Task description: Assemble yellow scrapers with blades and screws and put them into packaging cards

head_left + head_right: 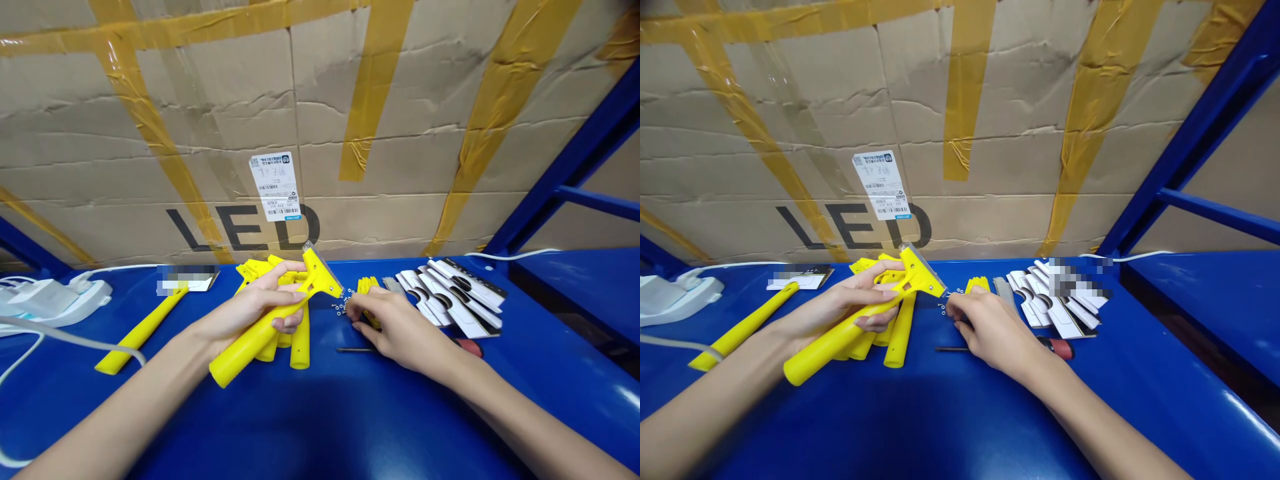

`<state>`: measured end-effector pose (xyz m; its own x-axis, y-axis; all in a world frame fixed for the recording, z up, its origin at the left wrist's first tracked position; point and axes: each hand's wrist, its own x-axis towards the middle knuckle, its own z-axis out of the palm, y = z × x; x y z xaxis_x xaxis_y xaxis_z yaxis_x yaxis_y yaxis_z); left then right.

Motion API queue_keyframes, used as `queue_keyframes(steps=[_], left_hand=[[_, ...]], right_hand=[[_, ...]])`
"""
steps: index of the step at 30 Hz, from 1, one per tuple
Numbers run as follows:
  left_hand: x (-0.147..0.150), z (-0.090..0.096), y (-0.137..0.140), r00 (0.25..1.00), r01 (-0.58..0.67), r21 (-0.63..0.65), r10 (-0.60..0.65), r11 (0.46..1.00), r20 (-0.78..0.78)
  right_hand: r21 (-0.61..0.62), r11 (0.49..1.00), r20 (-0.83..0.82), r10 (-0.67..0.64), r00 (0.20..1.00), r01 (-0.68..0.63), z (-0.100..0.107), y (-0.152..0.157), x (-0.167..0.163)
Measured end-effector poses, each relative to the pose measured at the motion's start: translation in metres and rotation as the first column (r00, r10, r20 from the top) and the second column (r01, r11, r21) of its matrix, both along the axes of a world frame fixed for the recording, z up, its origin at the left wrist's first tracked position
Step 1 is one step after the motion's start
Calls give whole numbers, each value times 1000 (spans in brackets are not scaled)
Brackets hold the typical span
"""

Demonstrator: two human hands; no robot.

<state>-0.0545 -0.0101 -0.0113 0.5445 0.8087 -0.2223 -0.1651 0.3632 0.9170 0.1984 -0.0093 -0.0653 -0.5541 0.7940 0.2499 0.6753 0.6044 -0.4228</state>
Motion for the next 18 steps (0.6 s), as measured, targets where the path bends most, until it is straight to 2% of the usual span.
queue_keyframes(steps=[5, 12, 18], left_hand=[[1, -1, 1, 1000, 9, 6, -9, 1000, -6], [2, 0, 0, 999, 12, -9, -13, 1000, -31], [0, 0, -1, 999, -1, 2, 1, 1000, -37]], right_hand=[[-53, 998, -21, -14, 1000, 13, 0, 0, 3], [-27, 999, 2, -39, 999, 40, -2, -1, -1], [-11, 1000, -22, -7, 1000, 7, -2, -2, -1]])
